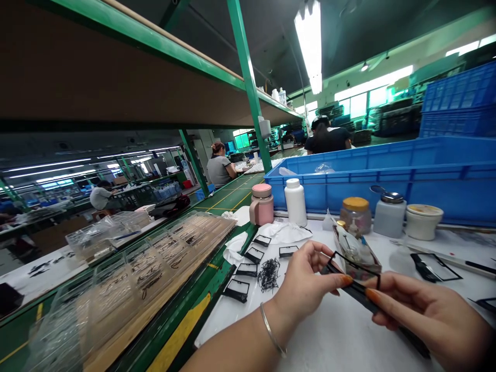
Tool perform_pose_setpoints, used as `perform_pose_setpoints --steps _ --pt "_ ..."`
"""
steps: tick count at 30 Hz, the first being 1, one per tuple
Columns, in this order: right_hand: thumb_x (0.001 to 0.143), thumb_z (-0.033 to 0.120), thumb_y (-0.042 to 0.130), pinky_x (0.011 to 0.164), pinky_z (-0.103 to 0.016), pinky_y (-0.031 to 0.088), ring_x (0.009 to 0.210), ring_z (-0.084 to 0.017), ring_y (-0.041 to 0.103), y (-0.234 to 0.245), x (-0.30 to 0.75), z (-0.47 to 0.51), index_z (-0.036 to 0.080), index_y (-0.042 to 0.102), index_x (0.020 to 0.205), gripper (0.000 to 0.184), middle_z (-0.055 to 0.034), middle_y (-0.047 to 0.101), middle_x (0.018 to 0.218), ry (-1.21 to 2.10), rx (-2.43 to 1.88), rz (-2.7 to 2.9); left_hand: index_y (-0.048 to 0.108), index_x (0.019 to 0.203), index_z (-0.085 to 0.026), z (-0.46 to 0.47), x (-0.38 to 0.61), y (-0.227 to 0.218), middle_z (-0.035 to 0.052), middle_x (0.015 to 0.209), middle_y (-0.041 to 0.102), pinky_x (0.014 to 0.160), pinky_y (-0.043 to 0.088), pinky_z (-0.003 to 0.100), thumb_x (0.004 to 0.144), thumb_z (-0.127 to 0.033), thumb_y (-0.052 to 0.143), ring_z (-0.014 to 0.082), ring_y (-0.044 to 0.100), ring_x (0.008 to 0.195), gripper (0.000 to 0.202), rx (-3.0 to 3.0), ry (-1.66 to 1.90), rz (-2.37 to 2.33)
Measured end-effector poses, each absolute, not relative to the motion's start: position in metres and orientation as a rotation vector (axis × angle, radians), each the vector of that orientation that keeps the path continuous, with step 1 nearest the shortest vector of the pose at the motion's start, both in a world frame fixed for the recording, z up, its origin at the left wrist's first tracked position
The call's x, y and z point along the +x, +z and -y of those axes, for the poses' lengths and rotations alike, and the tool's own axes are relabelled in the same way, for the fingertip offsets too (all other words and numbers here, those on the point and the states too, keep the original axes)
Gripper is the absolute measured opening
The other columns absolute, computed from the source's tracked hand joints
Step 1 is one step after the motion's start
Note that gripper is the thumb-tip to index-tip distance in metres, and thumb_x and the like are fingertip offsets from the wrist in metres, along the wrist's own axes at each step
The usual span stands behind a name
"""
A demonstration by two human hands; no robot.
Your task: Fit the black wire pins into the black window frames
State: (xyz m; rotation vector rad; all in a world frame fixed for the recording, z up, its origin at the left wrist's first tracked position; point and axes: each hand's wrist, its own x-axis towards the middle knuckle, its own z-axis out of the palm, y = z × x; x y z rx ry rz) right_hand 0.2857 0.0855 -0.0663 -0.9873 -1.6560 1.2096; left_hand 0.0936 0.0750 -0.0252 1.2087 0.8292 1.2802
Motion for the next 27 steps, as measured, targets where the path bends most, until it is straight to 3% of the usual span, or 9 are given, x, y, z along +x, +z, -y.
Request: perform_pose_setpoints --steps 5,10,16,18,22,27 --pt "0.079 0.062 0.068 0.056 -0.024 0.051 0.061 -0.021 0.062 -0.057 0.286 -0.081 0.02 0.068 0.078 0.043 -0.0042 0.06 0.068 1.214 -1.025 1.653 0.049 0.096 -0.014 -0.075 0.093 -0.026 0.0018 0.077 0.059 0.049 0.047 0.017 0.059 -0.026 0.084 0.011 0.055 0.066 0.053 1.233 1.271 -0.823" --pt "0.077 0.061 0.071 0.057 -0.025 0.051 0.062 -0.021 0.062 -0.04 0.283 -0.073 0.019 0.071 0.091 0.044 -0.0048 0.065 0.072 1.224 -1.078 1.631 0.049 0.099 -0.015 -0.073 0.095 -0.028 0.002 0.079 0.059 0.054 0.048 0.019 0.065 -0.027 0.081 0.0112 0.055 0.068 0.048 1.329 1.226 -0.831" --pt "0.082 0.058 0.07 0.056 -0.022 0.046 0.06 -0.017 0.058 -0.04 0.286 -0.075 0.017 0.072 0.085 0.041 -0.0048 0.064 0.066 1.22 -1.118 1.561 0.051 0.114 -0.019 -0.082 0.06 -0.006 0.0072 0.109 0.056 0.066 0.052 0.022 0.077 -0.03 0.071 0.0145 0.058 0.089 0.043 1.583 1.34 -1.002" --pt "0.08 0.057 0.073 0.055 -0.022 0.046 0.061 -0.017 0.058 -0.043 0.288 -0.077 0.016 0.072 0.087 0.042 -0.0056 0.065 0.069 1.25 -1.111 1.5 0.056 0.106 -0.016 -0.089 0.037 0.001 0.0061 0.101 0.061 0.068 0.05 0.022 0.08 -0.031 0.067 0.0144 0.058 0.086 0.031 1.749 1.327 -1.165" --pt "0.081 0.055 0.074 0.055 -0.02 0.045 0.061 -0.016 0.058 -0.042 0.29 -0.078 0.015 0.072 0.087 0.04 -0.0062 0.064 0.068 1.3 -1.09 1.484 0.069 0.078 -0.015 -0.101 0.001 0.003 0.0008 0.079 0.067 0.068 0.044 0.02 0.079 -0.02 0.062 0.0126 0.059 0.075 0.008 2.159 0.712 -1.699" --pt "0.078 0.054 0.077 0.055 -0.021 0.047 0.062 -0.017 0.059 -0.043 0.292 -0.079 0.015 0.072 0.084 0.04 -0.0064 0.064 0.07 1.281 -1.09 1.457 0.074 0.072 -0.018 -0.112 -0.006 -0.014 0.0018 0.077 0.07 0.069 0.042 0.022 0.069 -0.007 0.063 0.0154 0.061 0.075 0.016 2.18 0.44 -1.917"
